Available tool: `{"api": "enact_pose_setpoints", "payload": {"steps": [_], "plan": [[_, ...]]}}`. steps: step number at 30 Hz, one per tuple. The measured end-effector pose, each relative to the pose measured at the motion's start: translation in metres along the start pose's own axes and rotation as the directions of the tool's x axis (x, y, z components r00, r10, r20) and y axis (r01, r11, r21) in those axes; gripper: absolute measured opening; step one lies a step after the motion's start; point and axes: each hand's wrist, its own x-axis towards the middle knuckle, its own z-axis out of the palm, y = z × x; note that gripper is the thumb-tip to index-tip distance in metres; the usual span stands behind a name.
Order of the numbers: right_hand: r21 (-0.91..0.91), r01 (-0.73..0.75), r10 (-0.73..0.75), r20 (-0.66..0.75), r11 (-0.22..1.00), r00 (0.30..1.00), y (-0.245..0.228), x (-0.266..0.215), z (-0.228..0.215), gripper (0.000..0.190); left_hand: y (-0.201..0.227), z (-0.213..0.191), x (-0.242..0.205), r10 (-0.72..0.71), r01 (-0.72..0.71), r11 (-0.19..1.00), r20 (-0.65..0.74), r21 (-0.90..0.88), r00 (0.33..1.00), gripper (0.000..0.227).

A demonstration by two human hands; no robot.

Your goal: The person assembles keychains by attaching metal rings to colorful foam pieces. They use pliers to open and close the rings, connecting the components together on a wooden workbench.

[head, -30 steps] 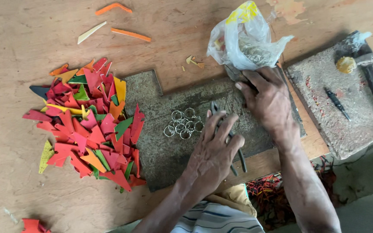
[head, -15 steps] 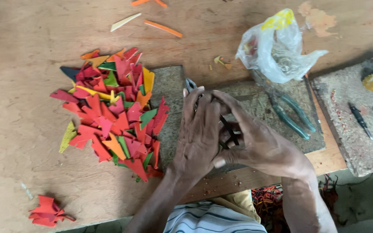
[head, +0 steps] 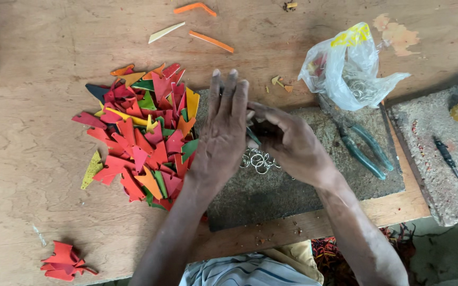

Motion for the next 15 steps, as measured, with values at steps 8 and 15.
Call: {"api": "enact_pose_setpoints", "payload": {"steps": [8,15], "plan": [[-0.208,0.100,-0.096,0.029,0.973,0.995,0.014,0.042,0.001,0.053,-0.041,0.016,0.000,0.017,-0.028,0.997,0.143,0.070,0.990,0.072],[-0.188,-0.094,0.119,0.127,0.978,0.985,0.040,0.072,-0.014,0.041,-0.045,0.013,0.009,-0.038,0.042,0.999,0.192,-0.015,0.981,0.075]]}}
